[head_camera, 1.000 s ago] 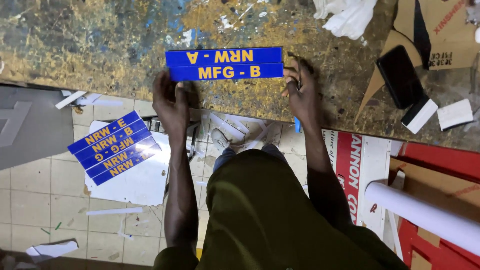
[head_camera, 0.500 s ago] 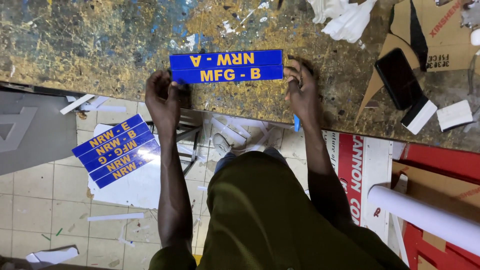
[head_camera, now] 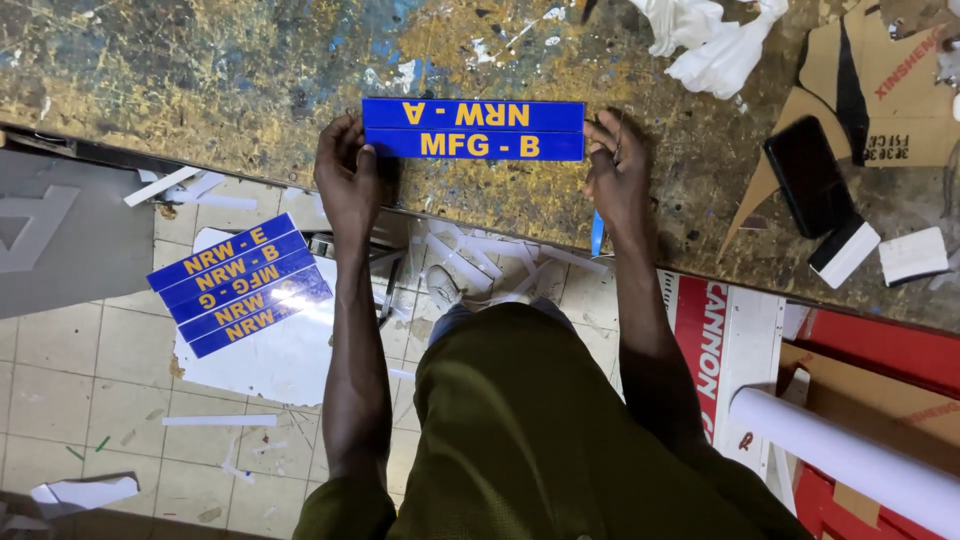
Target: Trimming and weeding vinyl lettering on blue sign strips using a utility knife on a workbench.
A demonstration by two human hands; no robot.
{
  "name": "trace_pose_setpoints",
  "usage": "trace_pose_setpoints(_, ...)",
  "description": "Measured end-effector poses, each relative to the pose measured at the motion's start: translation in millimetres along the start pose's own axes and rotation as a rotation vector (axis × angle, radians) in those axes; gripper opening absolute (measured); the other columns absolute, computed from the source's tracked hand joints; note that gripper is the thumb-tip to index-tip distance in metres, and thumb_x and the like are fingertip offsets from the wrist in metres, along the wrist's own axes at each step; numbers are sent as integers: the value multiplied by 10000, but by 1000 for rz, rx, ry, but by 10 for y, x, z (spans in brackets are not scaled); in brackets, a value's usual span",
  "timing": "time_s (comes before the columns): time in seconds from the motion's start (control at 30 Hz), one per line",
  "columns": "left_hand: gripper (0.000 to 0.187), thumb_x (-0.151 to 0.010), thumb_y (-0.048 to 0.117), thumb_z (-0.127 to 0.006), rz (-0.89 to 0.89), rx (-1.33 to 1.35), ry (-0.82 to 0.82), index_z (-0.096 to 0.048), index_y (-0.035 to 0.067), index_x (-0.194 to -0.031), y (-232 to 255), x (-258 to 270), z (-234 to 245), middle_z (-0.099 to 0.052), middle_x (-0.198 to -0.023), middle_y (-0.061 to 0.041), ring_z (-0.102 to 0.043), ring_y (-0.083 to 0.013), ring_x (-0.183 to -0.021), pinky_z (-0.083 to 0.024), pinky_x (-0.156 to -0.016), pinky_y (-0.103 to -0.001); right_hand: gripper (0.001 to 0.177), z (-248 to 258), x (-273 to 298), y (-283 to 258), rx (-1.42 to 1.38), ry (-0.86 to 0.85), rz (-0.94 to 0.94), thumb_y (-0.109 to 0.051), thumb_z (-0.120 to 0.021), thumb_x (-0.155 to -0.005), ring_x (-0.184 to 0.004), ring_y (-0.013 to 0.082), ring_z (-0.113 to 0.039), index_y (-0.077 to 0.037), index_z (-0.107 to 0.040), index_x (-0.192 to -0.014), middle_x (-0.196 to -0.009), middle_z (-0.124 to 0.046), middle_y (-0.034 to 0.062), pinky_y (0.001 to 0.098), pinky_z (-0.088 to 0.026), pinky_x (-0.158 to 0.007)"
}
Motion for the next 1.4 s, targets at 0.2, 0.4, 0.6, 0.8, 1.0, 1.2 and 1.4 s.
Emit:
trace_pose_setpoints(0.2, 458, -1052, -112, -644, -3, 35, -36, -611, 25, -1488, 77, 7, 50, -781, -1368, -227, -728, -268, -1212, -586, -1108, -521, 515, 93, -39, 216, -112, 9, 1, 74, -439, -1155, -568, 137, -689, 123, -410, -1667, -1524, -655, 384, 265, -575, -500)
trace_pose_setpoints(0.4, 491, -1084, -124, -644, -19, 25, -38, -566, 10, -1550, 217, 186, 84, -734, -1435, -311, -721, -440, -1354, -559, -1146, -593, 487, 85, 263, 35, -162, 90, -110, 39, -474, -1140, -509, 140, -662, 110, -473, -1622, -1495, -699, 344, 251, -536, -443)
trace_pose_setpoints(0.6, 493, -1095, -139, -657, -38, 24, -48, -563, 47, -1541, 88, 168, 44, -751, -1444, -239, -720, -347, -1350, -554, -1162, -544, 501, 75, 263, 264, -195, 66, -91, 51, -477, -1148, -522, 161, -683, 120, -443, -1642, -1526, -665, 378, 271, -549, -440)
trace_pose_setpoints(0.8, 530, -1068, -132, -670, -74, -28, -44, -549, 96, -1531, 41, 141, 39, -755, -1384, -152, -682, -231, -1237, -575, -1077, -470, 488, 35, 311, 262, -180, 56, -63, 59, -466, -1160, -552, 147, -691, 121, -443, -1644, -1549, -652, 374, 267, -575, -476)
trace_pose_setpoints(1.0, 551, -1055, -118, -664, -61, -5, -61, -546, 97, -1548, 75, 147, 73, -735, -1357, -123, -668, -203, -1215, -574, -1076, -440, 462, 28, 321, 115, -141, 80, -62, 46, -459, -1170, -566, 137, -688, 91, -468, -1630, -1529, -676, 333, 252, -568, -484)
trace_pose_setpoints(1.2, 433, -1040, -118, -700, -127, 26, 161, -632, 63, -1427, -69, 459, 231, -751, -1298, -147, -716, -253, -1160, -597, -1054, -457, 406, -309, 457, -179, -18, 156, -1, -11, -612, -1165, -617, 98, -636, 8, -586, -1570, -1285, -740, 169, 231, -514, -471)
trace_pose_setpoints(1.4, 261, -1105, -9, -703, 39, -62, 524, -741, 150, -1307, -203, 1272, 841, -795, -1149, -31, -764, -177, -1054, -627, -965, -372, 264, -1754, 743, -273, 33, -408, -46, -266, -853, -1051, -703, 121, -687, -87, -865, -1245, -962, -823, 112, 267, -651, -471)
Point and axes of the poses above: each hand's wrist, its own x-axis away from the middle knuckle, its own z-axis out of the back of the hand, y = z × x, the point moved 5 cm from there along -x, towards the middle knuckle
